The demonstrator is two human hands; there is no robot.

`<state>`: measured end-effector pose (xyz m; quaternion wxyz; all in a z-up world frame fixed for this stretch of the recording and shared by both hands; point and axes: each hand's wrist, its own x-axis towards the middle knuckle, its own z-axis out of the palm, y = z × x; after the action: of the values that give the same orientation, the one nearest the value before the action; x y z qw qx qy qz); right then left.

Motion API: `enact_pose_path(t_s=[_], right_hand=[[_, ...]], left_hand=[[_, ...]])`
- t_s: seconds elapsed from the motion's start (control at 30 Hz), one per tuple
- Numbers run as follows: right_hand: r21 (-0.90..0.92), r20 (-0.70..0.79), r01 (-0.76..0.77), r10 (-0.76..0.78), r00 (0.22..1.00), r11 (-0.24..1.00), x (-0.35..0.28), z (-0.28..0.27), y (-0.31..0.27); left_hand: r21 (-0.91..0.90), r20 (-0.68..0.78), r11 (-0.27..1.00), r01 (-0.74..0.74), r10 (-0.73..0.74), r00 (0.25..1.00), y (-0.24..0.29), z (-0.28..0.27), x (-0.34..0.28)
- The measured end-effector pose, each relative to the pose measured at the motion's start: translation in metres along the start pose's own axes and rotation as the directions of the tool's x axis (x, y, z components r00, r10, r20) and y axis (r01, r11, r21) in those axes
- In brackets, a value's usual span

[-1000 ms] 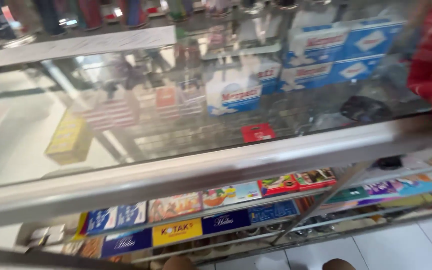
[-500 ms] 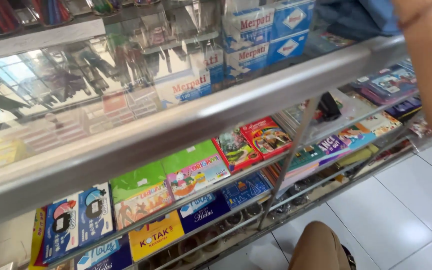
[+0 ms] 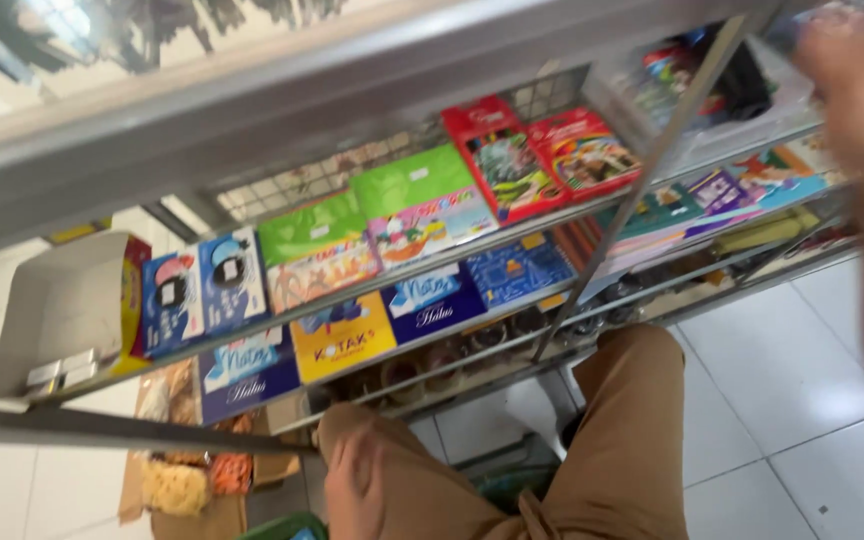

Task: Organizing and cleaning stationery items on a display shelf.

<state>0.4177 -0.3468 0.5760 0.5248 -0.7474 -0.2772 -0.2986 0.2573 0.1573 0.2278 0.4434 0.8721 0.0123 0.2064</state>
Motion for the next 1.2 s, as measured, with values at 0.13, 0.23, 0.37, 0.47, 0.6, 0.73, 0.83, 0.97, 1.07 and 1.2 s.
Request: enact_pose_path(t_s=[0.13, 0.23, 0.37, 0.47, 0.6, 0.73, 0.83, 0.97, 1.07, 1.2], right_hand=[[-0.440, 0.307, 0.333, -0.209, 0.929, 0.834, -0.034, 0.127, -0.036], [-0.503, 0.366, 0.325, -0.143, 0.920, 0.801, -0.047, 0.175, -0.003], [-0.534, 0.401, 0.354, -0.139, 0.905, 0.768, -0.049, 0.201, 0.041], [-0.616, 0.411, 0.360, -0.104, 0.906, 0.701, -0.055, 0.206, 0.065], [-0.607, 0.426, 0.309, -0.029, 0.904, 0.732, -0.059, 0.203, 0.074], [-0.567, 0.433, 0.286, -0.016, 0.901, 0.773, -0.061, 0.196, 0.064], [-0.528, 0.441, 0.294, -0.039, 0.897, 0.797, -0.065, 0.193, 0.063], [-0.514, 0.389, 0.250, -0.036, 0.920, 0.821, -0.077, 0.201, 0.061], [-0.436, 0.309, 0.268, -0.137, 0.941, 0.859, -0.084, 0.209, 0.059], [-0.456, 0.357, 0.379, -0.225, 0.907, 0.805, -0.078, 0.218, 0.050]], left_hand=[[0.182, -0.065, 0.931, -0.317, 0.333, 0.941, 0.168, -0.028, 0.075], [0.326, -0.032, 0.803, -0.499, 0.537, 0.843, 0.187, -0.014, 0.121], [0.423, 0.060, 0.721, -0.549, 0.582, 0.811, 0.199, 0.008, 0.180], [0.468, 0.113, 0.691, -0.551, 0.571, 0.813, 0.190, 0.027, 0.199], [0.488, 0.141, 0.666, -0.565, 0.579, 0.803, 0.184, 0.034, 0.205], [0.380, 0.119, 0.692, -0.614, 0.622, 0.774, 0.175, 0.029, 0.205], [0.366, 0.078, 0.685, -0.630, 0.652, 0.754, 0.175, 0.029, 0.205], [0.366, 0.040, 0.671, -0.645, 0.681, 0.731, 0.173, 0.030, 0.197], [0.335, 0.046, 0.658, -0.674, 0.703, 0.709, 0.173, 0.025, 0.190], [0.381, 0.119, 0.664, -0.643, 0.655, 0.747, 0.189, -0.007, 0.184]])
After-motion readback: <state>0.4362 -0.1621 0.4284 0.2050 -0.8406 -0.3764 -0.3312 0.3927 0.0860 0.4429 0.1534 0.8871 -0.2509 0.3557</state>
